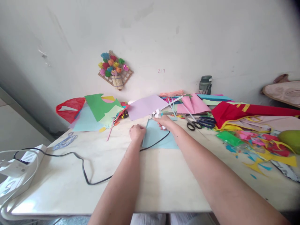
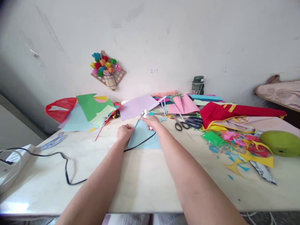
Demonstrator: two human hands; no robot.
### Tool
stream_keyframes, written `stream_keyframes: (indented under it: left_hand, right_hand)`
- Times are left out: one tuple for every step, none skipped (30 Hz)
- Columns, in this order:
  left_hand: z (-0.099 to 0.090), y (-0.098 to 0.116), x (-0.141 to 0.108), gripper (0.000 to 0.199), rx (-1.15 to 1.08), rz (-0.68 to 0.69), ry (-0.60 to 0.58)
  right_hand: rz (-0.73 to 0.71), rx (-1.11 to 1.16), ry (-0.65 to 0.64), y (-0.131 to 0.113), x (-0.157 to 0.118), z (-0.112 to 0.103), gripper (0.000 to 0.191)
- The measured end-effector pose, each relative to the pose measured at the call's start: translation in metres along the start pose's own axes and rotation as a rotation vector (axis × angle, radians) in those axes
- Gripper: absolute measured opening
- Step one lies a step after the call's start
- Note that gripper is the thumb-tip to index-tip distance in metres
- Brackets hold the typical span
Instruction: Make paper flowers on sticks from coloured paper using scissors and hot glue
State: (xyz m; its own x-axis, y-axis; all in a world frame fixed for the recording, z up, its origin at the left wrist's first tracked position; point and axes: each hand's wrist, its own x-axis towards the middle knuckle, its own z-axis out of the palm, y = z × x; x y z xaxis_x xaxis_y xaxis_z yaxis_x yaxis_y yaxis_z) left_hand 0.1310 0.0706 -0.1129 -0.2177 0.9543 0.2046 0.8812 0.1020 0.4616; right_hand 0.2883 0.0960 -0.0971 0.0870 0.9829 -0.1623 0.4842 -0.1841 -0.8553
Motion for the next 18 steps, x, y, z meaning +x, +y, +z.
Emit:
stream_keyframes:
  left_hand:
    - [0.0006,0.0001,0.0005,0.02,-0.001,0.001,0.006]
    - [0.0013,0.0001,0.0011,0.02,-0.002,0.002,0.011]
    - [0.0019,0.0,0.0016,0.02,-0.002,0.002,0.014]
    - [0.0026,-0.0002,0.0022,0.02,-0.002,0.0,0.014]
    - [0.0031,-0.0005,0.0027,0.02,-0.003,-0.002,0.014]
    - [0.0036,-0.0008,0.0032,0.021,-0.004,-0.002,0.013]
    - [0.004,-0.0012,0.0035,0.021,-0.006,-0.003,0.013]
    - [0.0043,-0.0016,0.0038,0.021,-0.008,-0.004,0.013]
    - [0.0045,-0.0019,0.0039,0.021,-0.01,-0.003,0.013]
    - [0.0046,-0.0022,0.0039,0.021,-0.012,-0.004,0.015]
    - [0.0047,-0.0023,0.0039,0.021,-0.014,-0.005,0.016]
    - [0.0047,-0.0024,0.0038,0.021,-0.017,-0.005,0.017]
    - [0.0048,-0.0025,0.0037,0.022,-0.021,-0.006,0.019]
    - [0.0048,-0.0025,0.0037,0.022,-0.024,-0.005,0.02]
    - [0.0049,-0.0025,0.0038,0.022,-0.026,-0.003,0.022]
    - [0.005,-0.0025,0.0039,0.022,-0.026,-0.001,0.023]
    - [0.0051,-0.0026,0.0041,0.022,-0.024,0.001,0.025]
    - [0.0052,-0.0027,0.0044,0.022,-0.021,0.001,0.028]
  right_hand:
    - [0.007,0.006,-0.007,0.0001,-0.0007,-0.0004,0.037]
    - [0.014,0.011,-0.012,0.0002,-0.0014,-0.0009,0.037]
    - [0.018,0.015,-0.015,0.0001,-0.0021,-0.0013,0.036]
    - [0.018,0.019,-0.017,-0.0001,-0.0028,-0.0018,0.036]
    - [0.019,0.019,-0.022,-0.0005,-0.0034,-0.0023,0.037]
    - [0.021,0.013,-0.031,-0.001,-0.0039,-0.0028,0.037]
    - [0.022,0.004,-0.042,-0.0015,-0.0044,-0.0032,0.038]
    - [0.025,-0.005,-0.055,-0.0021,-0.0047,-0.0035,0.038]
    - [0.026,-0.011,-0.066,-0.0027,-0.0049,-0.0037,0.039]
    - [0.029,-0.014,-0.073,-0.0032,-0.0051,-0.0037,0.039]
    - [0.03,-0.016,-0.076,-0.0035,-0.0053,-0.0036,0.039]
    - [0.029,-0.015,-0.074,-0.0037,-0.0056,-0.0034,0.039]
    - [0.027,-0.013,-0.071,-0.0038,-0.0059,-0.0032,0.039]
    - [0.023,-0.01,-0.068,-0.0039,-0.0063,-0.0029,0.039]
    - [0.02,-0.004,-0.067,-0.0039,-0.0068,-0.0028,0.038]
    - [0.017,0.003,-0.067,-0.004,-0.0073,-0.0027,0.037]
    - [0.013,0.01,-0.069,-0.0041,-0.008,-0.0028,0.037]
    - [0.01,0.015,-0.075,-0.0044,-0.0088,-0.0032,0.036]
